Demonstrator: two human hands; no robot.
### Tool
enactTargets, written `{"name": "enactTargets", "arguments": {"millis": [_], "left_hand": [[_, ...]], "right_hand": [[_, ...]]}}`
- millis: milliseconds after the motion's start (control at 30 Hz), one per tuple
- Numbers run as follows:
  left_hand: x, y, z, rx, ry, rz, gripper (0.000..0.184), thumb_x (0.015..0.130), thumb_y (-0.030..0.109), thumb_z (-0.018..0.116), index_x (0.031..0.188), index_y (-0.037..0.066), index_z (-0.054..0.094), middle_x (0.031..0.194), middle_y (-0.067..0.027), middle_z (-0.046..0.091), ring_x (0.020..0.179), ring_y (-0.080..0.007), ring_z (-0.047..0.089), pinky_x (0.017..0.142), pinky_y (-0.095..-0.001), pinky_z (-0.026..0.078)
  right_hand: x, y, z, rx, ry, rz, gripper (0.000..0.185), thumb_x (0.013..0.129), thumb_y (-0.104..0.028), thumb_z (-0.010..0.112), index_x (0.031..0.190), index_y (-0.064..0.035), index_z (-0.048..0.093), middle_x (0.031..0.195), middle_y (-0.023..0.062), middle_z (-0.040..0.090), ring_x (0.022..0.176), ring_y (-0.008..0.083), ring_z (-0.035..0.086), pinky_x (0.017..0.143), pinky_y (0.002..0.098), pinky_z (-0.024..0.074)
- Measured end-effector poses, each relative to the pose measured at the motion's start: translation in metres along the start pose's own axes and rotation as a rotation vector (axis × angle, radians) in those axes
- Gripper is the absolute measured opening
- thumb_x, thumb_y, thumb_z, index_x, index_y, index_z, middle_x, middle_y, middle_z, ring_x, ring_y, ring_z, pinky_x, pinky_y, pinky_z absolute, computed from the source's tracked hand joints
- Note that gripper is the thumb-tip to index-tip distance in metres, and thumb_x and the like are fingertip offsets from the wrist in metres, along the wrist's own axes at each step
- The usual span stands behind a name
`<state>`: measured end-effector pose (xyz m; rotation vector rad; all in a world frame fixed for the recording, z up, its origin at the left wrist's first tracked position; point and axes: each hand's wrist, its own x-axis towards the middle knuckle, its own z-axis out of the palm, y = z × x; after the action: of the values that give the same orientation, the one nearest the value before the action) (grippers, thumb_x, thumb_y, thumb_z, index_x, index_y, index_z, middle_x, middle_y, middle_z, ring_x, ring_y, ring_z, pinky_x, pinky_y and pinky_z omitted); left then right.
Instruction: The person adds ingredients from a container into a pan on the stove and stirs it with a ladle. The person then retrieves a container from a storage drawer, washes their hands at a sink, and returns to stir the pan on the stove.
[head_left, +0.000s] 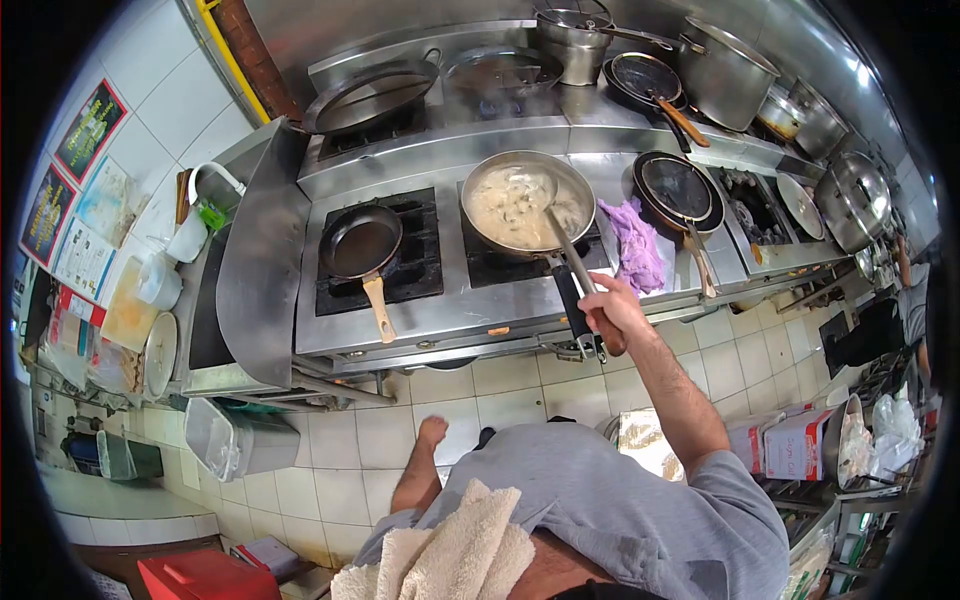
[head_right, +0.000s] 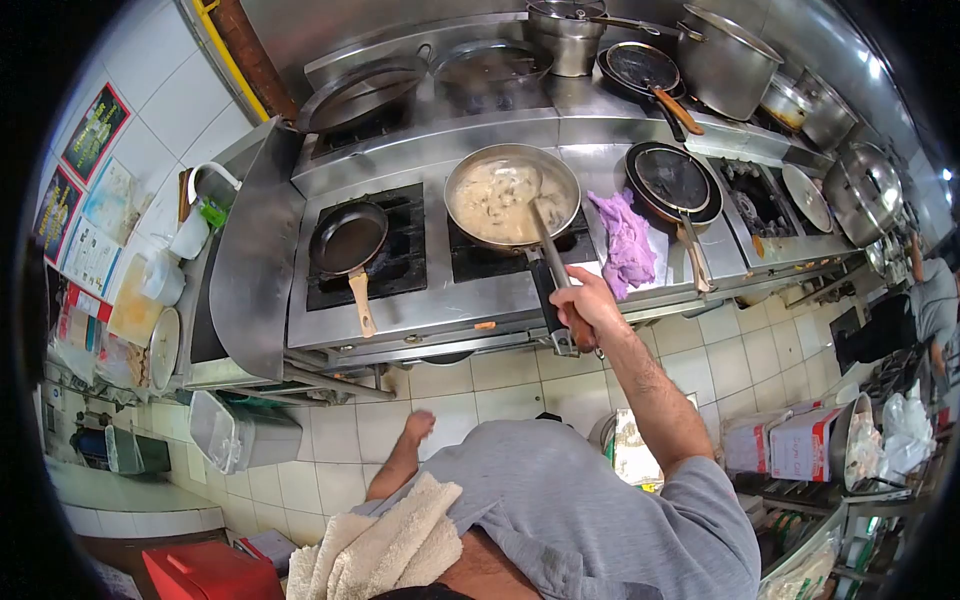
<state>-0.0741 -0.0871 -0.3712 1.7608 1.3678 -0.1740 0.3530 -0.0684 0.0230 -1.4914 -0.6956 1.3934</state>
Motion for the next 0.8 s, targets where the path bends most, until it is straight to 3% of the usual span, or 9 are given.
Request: {"name": "enactTargets", "arguments": {"millis": [33,133,200,267,333,400,433,567,800], "left_hand": [[-0.001,-0.03,0.017,0.358,-0.124,0.09,0.017,0.074,0.02,0.057,0.076,0.004,0.063,0.072,-0.0111,0.064,0.064,-0.025,0.062,0.062,-0.0379,0.05],[-0.042,-0.039,0.026,-0.212,-0.105,-0.377,0.017,0.073,0.021,0.059,0.078,0.006,0.064,0.075,-0.0096,0.065,0.071,-0.0268,0.063,0.067,-0.04,0.051],[-0.063,-0.052,0.006,0.693,0.083,0.27,0.018,0.076,0.022,0.056,0.075,0.005,0.064,0.075,-0.0101,0.065,0.072,-0.0261,0.063,0.067,-0.0375,0.05],[-0.09,-0.038,-0.01,-0.288,0.899,-0.369,0.018,0.08,0.019,0.054,0.081,0.003,0.062,0.079,-0.0111,0.065,0.075,-0.0246,0.063,0.068,-0.0346,0.05],[-0.103,-0.044,-0.062,-0.621,1.352,-0.599,0.02,0.084,0.016,0.052,0.09,-0.003,0.057,0.085,-0.0148,0.064,0.078,-0.0239,0.062,0.07,-0.0334,0.049],[-0.096,-0.1,-0.108,-0.8,1.968,-0.277,0.028,0.091,0.019,0.049,0.096,-0.008,0.053,0.095,-0.0213,0.06,0.081,-0.0271,0.058,0.074,-0.0358,0.048],[-0.132,-0.058,-0.16,-0.73,1.925,-0.511,0.034,0.091,0.025,0.051,0.098,-0.008,0.053,0.1,-0.0204,0.058,0.083,-0.0271,0.056,0.077,-0.0357,0.046],[-0.197,0.012,-0.307,-0.529,2.11,0.021,0.043,0.09,0.031,0.053,0.106,-0.009,0.052,0.104,-0.0206,0.055,0.092,-0.0278,0.052,0.085,-0.0364,0.041],[-0.184,0.033,-0.449,-0.217,1.807,0.088,0.048,0.089,0.042,0.05,0.112,0.001,0.056,0.117,-0.0235,0.046,0.1,-0.0323,0.054,0.086,-0.0431,0.044]], "right_hand": [[0.0,-0.001,0.0,0.005,0.006,0.001,0.062,0.07,0.002,0.058,0.128,0.0004,0.037,0.067,0.0074,0.054,0.046,0.0151,0.051,0.04,0.0286,0.0377],[-0.005,-0.003,0.0,0.568,-0.137,0.092,0.05,0.073,0.002,0.057,0.12,-0.0007,0.04,0.066,0.0065,0.051,0.046,0.0145,0.047,0.04,0.0252,0.0357],[-0.007,0.005,-0.007,0.614,-0.192,0.101,0.051,0.072,0.002,0.057,0.12,-0.0007,0.04,0.066,0.0064,0.051,0.046,0.014,0.047,0.039,0.0249,0.0357],[-0.017,0.011,-0.006,0.6,-0.249,0.091,0.054,0.071,0.003,0.056,0.123,-0.0004,0.041,0.066,0.0059,0.052,0.045,0.0128,0.047,0.039,0.0244,0.0361],[-0.035,0.005,0.002,0.461,-0.184,0.058,0.055,0.071,0.003,0.056,0.123,0.0001,0.041,0.065,0.0057,0.052,0.045,0.0127,0.048,0.039,0.0243,0.0365],[-0.046,0.006,0.006,0.279,-0.103,-0.022,0.058,0.068,0.002,0.056,0.124,0.0018,0.041,0.065,0.0063,0.054,0.044,0.0125,0.049,0.04,0.0246,0.0381],[-0.05,0.007,0.006,0.282,-0.099,-0.02,0.058,0.068,0.002,0.056,0.124,0.0018,0.041,0.065,0.0063,0.054,0.044,0.0125,0.049,0.04,0.0246,0.0381],[-0.069,0.002,0.008,-0.059,-0.037,-0.076,0.067,0.064,0.004,0.055,0.129,0.0023,0.039,0.063,0.0071,0.056,0.041,0.0121,0.048,0.038,0.024,0.0366],[-0.098,-0.014,-0.015,-0.64,-0.026,-0.166,0.07,0.066,0.006,0.054,0.133,-0.007,0.038,0.066,0.0031,0.052,0.053,0.0103,0.052,0.048,0.0247,0.0429]]}}
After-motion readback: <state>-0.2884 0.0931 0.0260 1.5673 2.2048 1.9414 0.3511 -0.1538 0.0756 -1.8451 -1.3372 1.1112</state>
